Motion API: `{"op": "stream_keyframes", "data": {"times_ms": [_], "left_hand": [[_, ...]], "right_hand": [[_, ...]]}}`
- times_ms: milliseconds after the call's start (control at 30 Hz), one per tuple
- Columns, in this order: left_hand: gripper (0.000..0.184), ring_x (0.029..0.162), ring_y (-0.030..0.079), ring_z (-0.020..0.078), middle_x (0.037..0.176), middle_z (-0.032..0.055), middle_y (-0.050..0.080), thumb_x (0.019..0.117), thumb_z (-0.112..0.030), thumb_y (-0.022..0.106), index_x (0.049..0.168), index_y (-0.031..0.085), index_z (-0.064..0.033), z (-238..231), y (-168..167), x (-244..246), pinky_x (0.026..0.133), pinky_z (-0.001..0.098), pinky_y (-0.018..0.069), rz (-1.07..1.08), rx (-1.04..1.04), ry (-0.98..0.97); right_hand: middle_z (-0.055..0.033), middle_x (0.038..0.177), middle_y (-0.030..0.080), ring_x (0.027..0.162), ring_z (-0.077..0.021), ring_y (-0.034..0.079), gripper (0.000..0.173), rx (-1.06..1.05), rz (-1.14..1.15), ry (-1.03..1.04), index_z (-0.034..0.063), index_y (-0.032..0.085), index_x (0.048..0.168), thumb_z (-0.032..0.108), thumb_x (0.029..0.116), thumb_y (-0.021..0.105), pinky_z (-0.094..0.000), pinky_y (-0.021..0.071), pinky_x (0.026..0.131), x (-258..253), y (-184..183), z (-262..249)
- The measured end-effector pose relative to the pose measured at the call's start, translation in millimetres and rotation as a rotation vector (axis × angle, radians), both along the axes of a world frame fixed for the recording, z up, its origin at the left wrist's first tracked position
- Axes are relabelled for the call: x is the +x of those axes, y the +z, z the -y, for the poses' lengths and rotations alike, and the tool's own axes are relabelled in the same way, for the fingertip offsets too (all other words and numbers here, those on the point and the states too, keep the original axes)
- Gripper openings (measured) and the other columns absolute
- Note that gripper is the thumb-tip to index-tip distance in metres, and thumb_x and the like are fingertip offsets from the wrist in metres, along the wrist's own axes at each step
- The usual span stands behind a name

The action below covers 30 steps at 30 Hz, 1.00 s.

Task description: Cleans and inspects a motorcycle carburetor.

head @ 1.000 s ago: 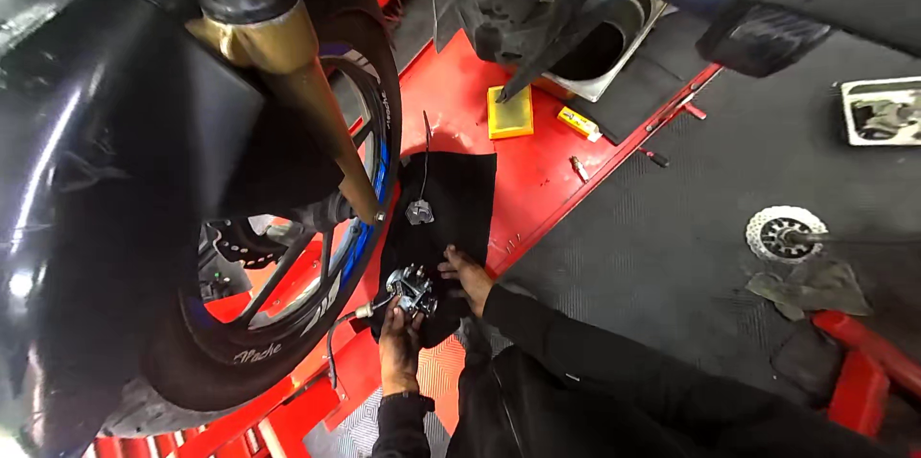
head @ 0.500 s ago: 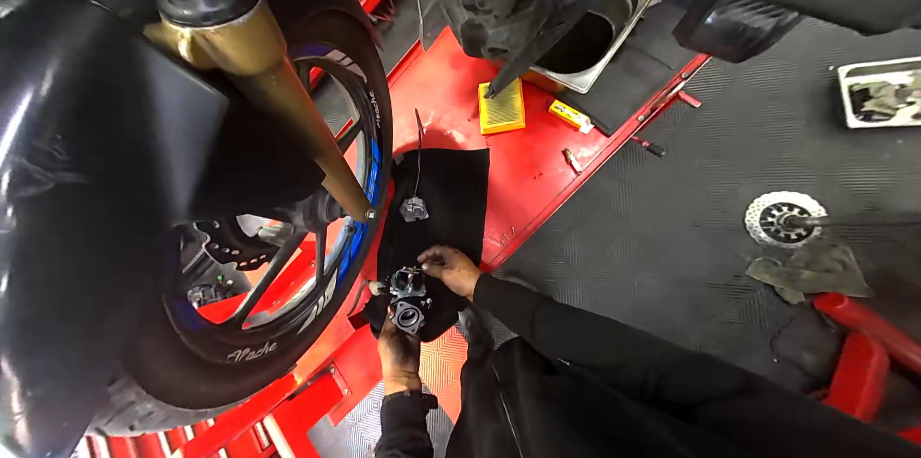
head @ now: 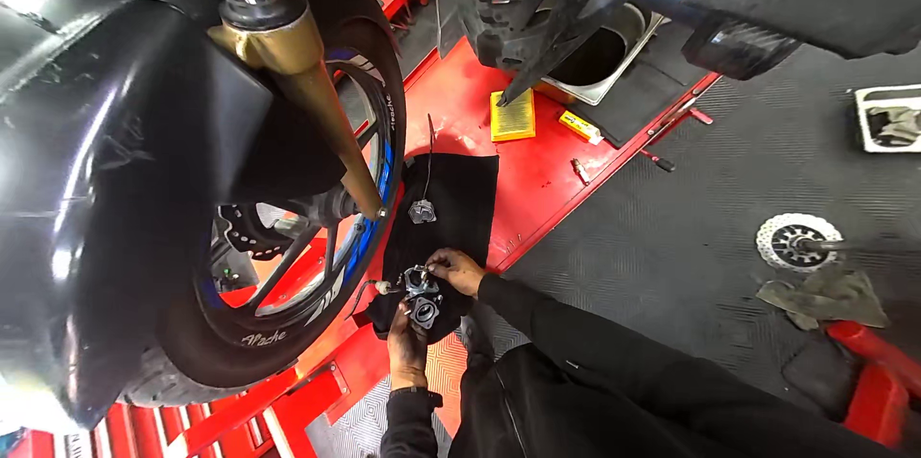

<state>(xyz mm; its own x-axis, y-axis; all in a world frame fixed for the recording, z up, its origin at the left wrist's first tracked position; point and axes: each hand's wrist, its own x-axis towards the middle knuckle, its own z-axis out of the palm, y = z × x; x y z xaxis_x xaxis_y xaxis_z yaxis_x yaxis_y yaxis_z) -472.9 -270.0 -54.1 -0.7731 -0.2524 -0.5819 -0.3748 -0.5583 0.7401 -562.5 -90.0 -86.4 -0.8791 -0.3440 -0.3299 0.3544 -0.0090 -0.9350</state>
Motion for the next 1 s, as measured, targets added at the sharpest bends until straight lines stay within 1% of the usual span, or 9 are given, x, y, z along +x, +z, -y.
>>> {"op": "stream_keyframes", "data": {"times_ms": [167,267,400,467,533,700,833,900,1000], "left_hand": [[0.029,0.088,0.073,0.0214,0.098,0.0137,0.073,0.1096,-0.018,0.038,0.117,0.060,-0.0010,-5,2,1,0.077,0.0389,0.0630,0.012,0.016,0.009],[0.030,0.090,0.073,0.0221,0.099,0.0138,0.072,0.1100,-0.019,0.037,0.118,0.060,-0.0008,-5,5,3,0.079,0.0398,0.0624,0.011,0.014,0.005],[0.028,0.088,0.072,0.0196,0.099,0.0120,0.072,0.1099,-0.019,0.038,0.120,0.058,-0.0023,-8,8,-1,0.077,0.0374,0.0621,-0.005,-0.021,0.042],[0.028,0.077,0.069,0.0169,0.094,0.0104,0.070,0.1107,-0.019,0.038,0.123,0.057,-0.0021,-11,12,-8,0.070,0.0339,0.0605,0.061,-0.173,0.039],[0.028,0.074,0.067,0.0196,0.093,0.0134,0.067,0.1108,-0.017,0.041,0.125,0.055,0.0022,-13,13,-14,0.070,0.0361,0.0604,0.121,-0.359,-0.008],[0.029,0.075,0.067,0.0196,0.093,0.0154,0.067,0.1085,-0.016,0.049,0.125,0.059,0.0047,-17,0,-10,0.072,0.0379,0.0602,0.130,-0.864,-0.145],[0.034,0.096,0.072,0.0322,0.104,0.0195,0.073,0.1058,-0.024,0.052,0.127,0.065,0.0003,-17,7,1,0.091,0.0562,0.0555,0.056,-1.409,-0.367],[0.035,0.097,0.072,0.0353,0.104,0.0199,0.073,0.1052,-0.026,0.053,0.125,0.067,-0.0013,-18,13,-1,0.091,0.0593,0.0550,0.015,-1.524,-0.413],[0.033,0.092,0.072,0.0329,0.099,0.0173,0.074,0.1051,-0.027,0.054,0.125,0.068,-0.0045,-12,26,-8,0.087,0.0579,0.0564,-0.011,-1.545,-0.449]], "right_hand": [[-0.0123,0.109,0.068,0.097,-0.0207,0.065,0.022,-0.028,0.037,0.036,0.0045,0.070,0.112,0.022,0.1030,0.061,-0.0425,0.0536,0.087,-2,0,-7],[-0.0113,0.116,0.066,0.108,-0.0209,0.063,0.020,0.032,-0.047,0.073,0.0050,0.071,0.109,0.021,0.1030,0.061,-0.0425,0.0518,0.098,-3,-2,-9],[-0.0142,0.123,0.065,0.112,-0.0261,0.064,0.022,0.307,-0.113,0.069,0.0066,0.072,0.112,0.022,0.1022,0.061,-0.0472,0.0524,0.100,-1,-9,-16],[-0.0151,0.135,0.060,0.112,-0.0305,0.066,0.036,0.514,-0.089,0.041,0.0128,0.065,0.131,0.030,0.0997,0.065,-0.0532,0.0553,0.097,-2,-11,-23],[-0.0149,0.143,0.055,0.110,-0.0312,0.067,0.048,0.611,-0.079,-0.010,0.0167,0.057,0.143,0.033,0.0984,0.066,-0.0536,0.0569,0.094,-2,-10,-29],[-0.0135,0.127,0.065,0.108,-0.0289,0.067,0.037,0.578,-0.104,-0.197,0.0115,0.063,0.134,0.025,0.0991,0.065,-0.0526,0.0560,0.095,10,-4,-49],[-0.0096,0.117,0.069,0.105,-0.0232,0.068,0.034,0.544,-0.100,-0.224,0.0103,0.065,0.130,0.025,0.0997,0.064,-0.0480,0.0565,0.095,26,-6,-59],[-0.0082,0.114,0.070,0.104,-0.0216,0.069,0.034,0.530,-0.096,-0.214,0.0104,0.065,0.130,0.025,0.0998,0.064,-0.0474,0.0564,0.096,29,-6,-59],[-0.0059,0.109,0.072,0.099,-0.0194,0.071,0.034,0.506,-0.104,-0.188,0.0117,0.064,0.131,0.025,0.0996,0.064,-0.0466,0.0584,0.093,36,-10,-56]]}}
